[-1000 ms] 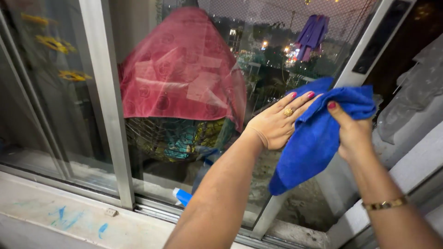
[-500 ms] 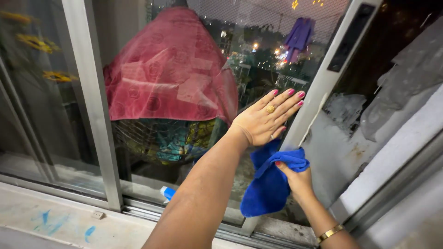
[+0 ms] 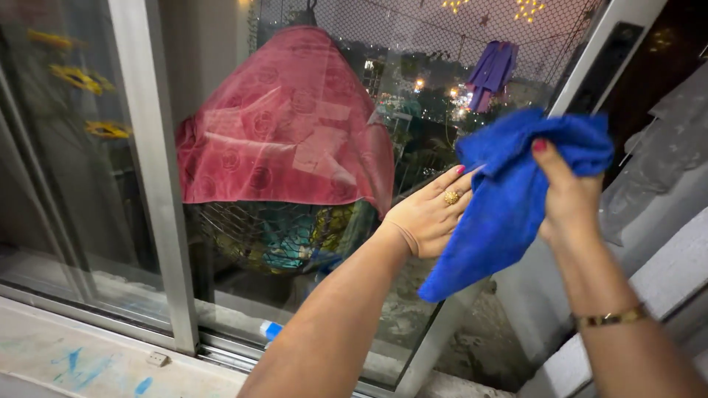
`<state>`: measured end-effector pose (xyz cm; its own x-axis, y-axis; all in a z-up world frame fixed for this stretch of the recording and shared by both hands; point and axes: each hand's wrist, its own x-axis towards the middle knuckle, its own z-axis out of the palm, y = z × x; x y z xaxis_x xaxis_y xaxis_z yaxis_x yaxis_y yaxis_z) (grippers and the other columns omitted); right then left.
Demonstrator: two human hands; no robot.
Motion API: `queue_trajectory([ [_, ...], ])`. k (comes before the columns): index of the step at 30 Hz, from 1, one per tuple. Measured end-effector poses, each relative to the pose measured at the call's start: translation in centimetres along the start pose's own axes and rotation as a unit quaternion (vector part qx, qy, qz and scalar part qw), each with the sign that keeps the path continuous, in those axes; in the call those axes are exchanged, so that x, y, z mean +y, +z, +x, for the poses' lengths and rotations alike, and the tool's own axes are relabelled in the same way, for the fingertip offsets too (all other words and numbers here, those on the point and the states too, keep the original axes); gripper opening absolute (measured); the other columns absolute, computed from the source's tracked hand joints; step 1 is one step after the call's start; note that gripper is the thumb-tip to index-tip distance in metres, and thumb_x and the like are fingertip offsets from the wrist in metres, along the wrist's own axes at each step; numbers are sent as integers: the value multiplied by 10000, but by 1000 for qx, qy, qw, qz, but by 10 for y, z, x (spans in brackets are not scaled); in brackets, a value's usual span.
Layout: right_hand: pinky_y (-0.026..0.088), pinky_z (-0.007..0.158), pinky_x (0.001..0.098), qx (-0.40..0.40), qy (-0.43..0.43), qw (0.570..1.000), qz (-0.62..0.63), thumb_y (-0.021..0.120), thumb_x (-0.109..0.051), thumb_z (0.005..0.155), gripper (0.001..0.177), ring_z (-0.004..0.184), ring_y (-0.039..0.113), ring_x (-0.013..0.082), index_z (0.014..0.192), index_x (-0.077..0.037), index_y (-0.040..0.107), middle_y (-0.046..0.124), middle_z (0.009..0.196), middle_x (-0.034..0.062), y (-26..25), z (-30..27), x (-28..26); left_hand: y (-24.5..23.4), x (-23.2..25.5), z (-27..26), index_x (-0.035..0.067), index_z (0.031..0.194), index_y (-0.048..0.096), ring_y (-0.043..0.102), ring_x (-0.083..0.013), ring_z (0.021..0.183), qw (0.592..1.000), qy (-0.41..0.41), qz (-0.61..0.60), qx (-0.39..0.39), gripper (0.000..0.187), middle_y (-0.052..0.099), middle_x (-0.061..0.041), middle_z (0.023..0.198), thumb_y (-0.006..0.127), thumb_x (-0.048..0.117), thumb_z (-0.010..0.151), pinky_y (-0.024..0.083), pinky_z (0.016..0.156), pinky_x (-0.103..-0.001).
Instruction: The person wipes a large sliding glass window and its frame using a blue microfiber cloth. They spray cleaning solution from a blue bottle onto the glass and wipe in broad strokes, covering the upper, middle, and lower sections of the window and the adjacent frame.
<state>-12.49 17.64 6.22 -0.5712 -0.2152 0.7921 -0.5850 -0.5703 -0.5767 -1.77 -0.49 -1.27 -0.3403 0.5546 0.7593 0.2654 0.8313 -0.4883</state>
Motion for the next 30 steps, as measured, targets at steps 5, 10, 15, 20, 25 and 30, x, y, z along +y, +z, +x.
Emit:
queue_trajectory([
  [5,493,1120,320,55,11,998,-12,750,-96,988,336,1174,642,126,1303,-102,632,675,1273,0,-28,-59,51,-10,6,-2,39,1597,414,285,-251,1607,999,-32,-13,38,676,282,-105,1718,449,346,997,235,1337,-455],
  [10,499,1026,296,43,50,997,-49,745,-65,943,318,1111,647,114,1238,-107,634,685,1201,-6,-41,-97,71,-15,5,3,66,1611,399,261,-237,1599,999,-33,37,19,698,258,-68,1716,459,340,972,217,1322,-443],
  [15,599,915,370,43,77,987,-132,752,21,866,291,972,695,153,1125,-91,682,710,1091,-4,-32,-12,26,-13,2,1,41,1477,523,278,-258,1574,998,-19,63,-23,673,331,-90,1677,508,389,902,209,1293,-450],
  [20,646,991,460,-3,63,996,70,740,-114,1015,241,1081,749,259,1240,-73,664,744,1202,88,12,112,-65,8,4,1,100,1412,608,305,-295,1546,999,-34,-8,10,511,434,-111,1595,524,375,990,210,1333,-483],
  [25,604,1059,478,-59,-1,996,61,753,-58,1014,314,1140,723,295,1308,-27,648,715,1243,136,12,103,-65,9,6,-3,99,1474,549,324,-266,1563,999,-37,28,16,591,414,-102,1627,556,389,959,228,1308,-454],
  [30,596,1016,438,-36,50,998,33,728,-35,950,341,1089,721,267,1284,-39,660,720,1201,106,-7,93,-54,-10,7,1,110,1543,471,322,-242,1559,998,-31,52,11,683,369,-66,1659,556,402,931,234,1288,-448],
])
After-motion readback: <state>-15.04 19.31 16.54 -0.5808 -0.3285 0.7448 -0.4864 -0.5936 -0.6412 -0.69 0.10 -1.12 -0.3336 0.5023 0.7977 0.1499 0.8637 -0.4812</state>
